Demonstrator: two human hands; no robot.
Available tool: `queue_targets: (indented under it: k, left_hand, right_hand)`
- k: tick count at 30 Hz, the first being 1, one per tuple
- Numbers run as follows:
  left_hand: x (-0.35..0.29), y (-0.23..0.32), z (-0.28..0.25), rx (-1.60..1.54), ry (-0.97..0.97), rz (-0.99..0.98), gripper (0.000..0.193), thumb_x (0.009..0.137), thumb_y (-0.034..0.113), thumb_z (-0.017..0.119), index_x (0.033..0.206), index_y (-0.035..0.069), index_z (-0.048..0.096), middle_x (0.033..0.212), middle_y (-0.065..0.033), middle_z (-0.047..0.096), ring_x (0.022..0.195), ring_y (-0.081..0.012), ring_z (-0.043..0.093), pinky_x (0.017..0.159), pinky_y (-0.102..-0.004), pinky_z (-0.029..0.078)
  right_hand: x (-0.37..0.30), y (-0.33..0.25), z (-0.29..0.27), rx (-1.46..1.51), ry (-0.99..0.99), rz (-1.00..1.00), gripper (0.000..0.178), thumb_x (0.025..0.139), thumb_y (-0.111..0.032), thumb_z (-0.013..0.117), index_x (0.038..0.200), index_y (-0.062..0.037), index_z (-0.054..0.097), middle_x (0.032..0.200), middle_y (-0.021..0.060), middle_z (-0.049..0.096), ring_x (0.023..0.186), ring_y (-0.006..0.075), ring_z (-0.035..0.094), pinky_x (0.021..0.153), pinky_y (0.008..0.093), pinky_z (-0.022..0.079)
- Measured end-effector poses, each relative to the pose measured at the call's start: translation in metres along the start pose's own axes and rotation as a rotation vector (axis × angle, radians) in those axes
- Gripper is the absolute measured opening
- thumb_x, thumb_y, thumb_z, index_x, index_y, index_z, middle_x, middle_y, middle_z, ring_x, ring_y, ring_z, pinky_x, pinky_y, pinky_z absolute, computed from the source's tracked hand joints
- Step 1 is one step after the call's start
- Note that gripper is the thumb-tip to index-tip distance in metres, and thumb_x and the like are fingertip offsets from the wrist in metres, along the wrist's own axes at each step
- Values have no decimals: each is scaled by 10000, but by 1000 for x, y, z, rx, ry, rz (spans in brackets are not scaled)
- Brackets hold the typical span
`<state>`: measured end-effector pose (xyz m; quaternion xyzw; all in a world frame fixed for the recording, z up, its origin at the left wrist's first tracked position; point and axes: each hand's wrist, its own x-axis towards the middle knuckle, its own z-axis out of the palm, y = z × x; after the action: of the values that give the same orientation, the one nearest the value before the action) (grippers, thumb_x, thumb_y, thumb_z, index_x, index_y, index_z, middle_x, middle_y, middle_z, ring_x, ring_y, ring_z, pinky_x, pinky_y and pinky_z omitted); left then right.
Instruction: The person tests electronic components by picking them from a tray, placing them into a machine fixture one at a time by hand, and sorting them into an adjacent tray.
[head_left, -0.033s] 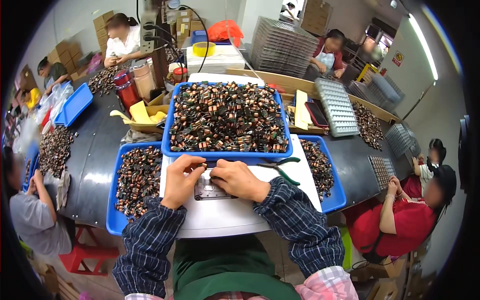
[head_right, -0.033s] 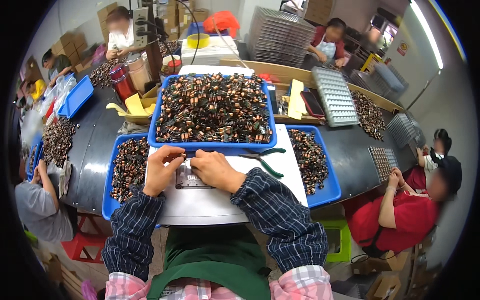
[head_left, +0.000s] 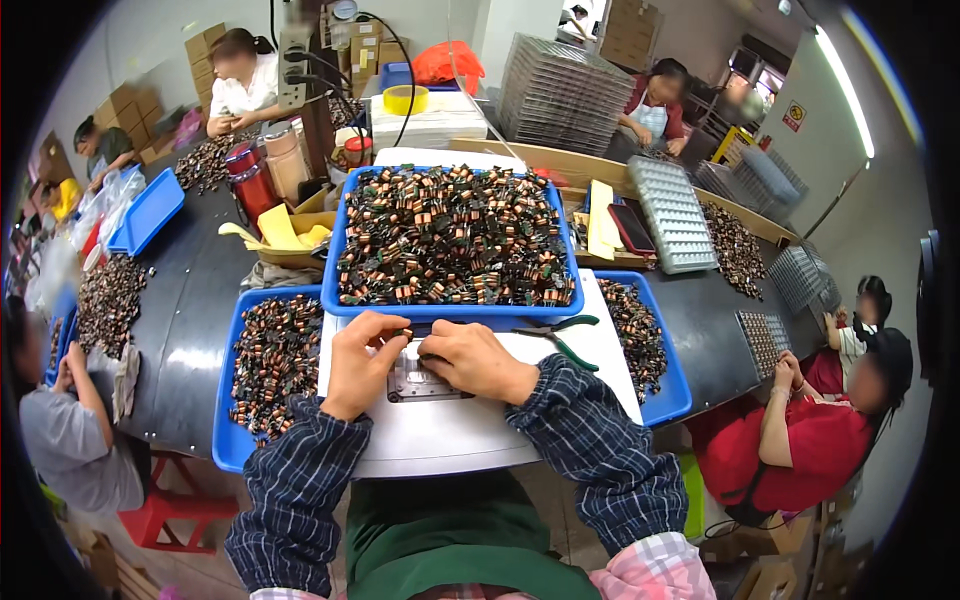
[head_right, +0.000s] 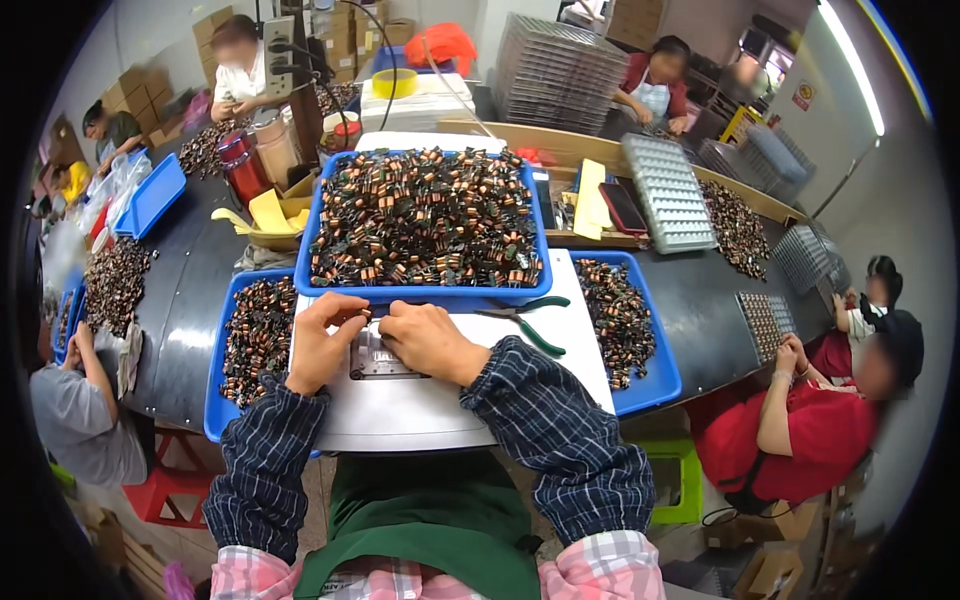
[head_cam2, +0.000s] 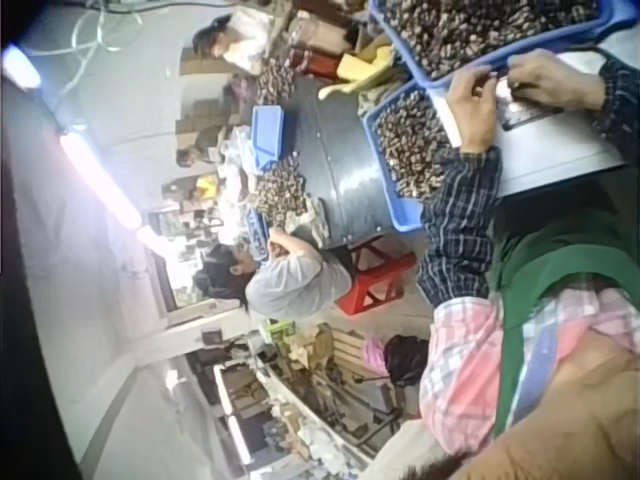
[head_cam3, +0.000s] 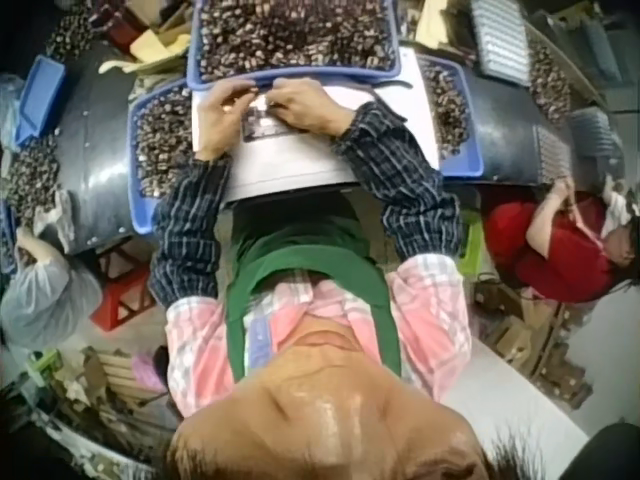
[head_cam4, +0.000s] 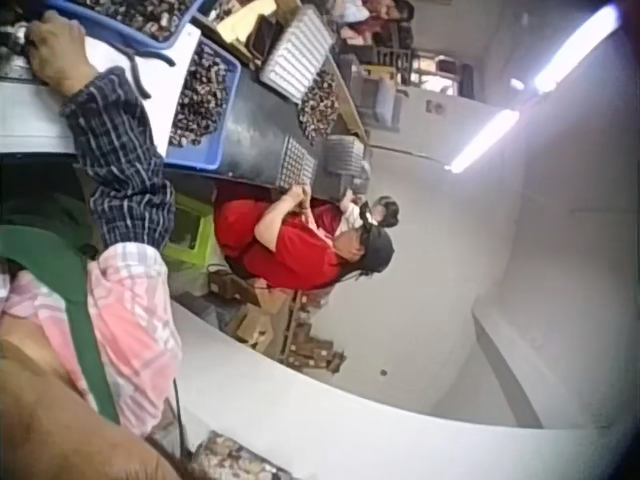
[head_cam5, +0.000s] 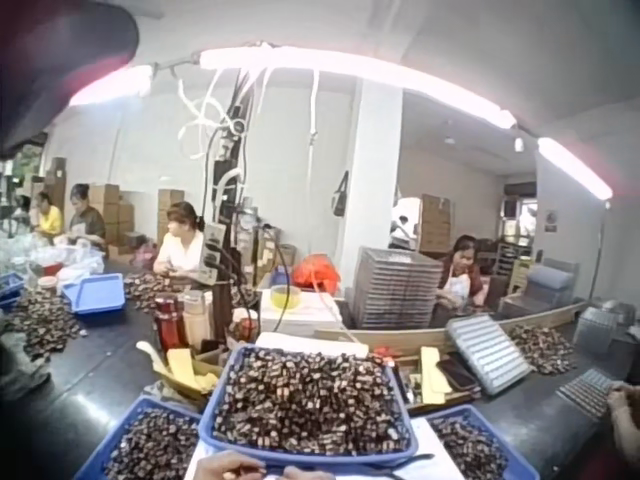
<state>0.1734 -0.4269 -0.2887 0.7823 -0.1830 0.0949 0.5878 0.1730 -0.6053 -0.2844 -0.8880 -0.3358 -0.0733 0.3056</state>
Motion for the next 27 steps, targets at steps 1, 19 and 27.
queue_targets:
  k: [1,19,27]
  left_hand:
    - [1,2,4,-7,-10,10,137,742,1,619,879,8,628,805,-63,589,650,-132,569,572,-245,453]
    - [2,11,18,443,-313,335,105,757,40,575,845,18,628,770,-89,544,744,-261,547,652,-353,447]
    - [1,12,18,508,-309,375,99,755,47,582,838,25,631,755,-81,538,725,-248,537,646,-350,442]
  right_hand:
    - [-2,4,-3,9,18,-5,102,734,-142,603,770,-47,598,763,114,546,703,315,562,623,405,450]
    - [-122,184,-111,-491,582,999,231,670,-205,694,838,-47,669,794,138,651,768,283,631,697,352,487]
    - [-110,168,-115,-601,481,1039,340,694,-181,660,1002,-46,613,978,186,606,830,325,606,751,394,467]
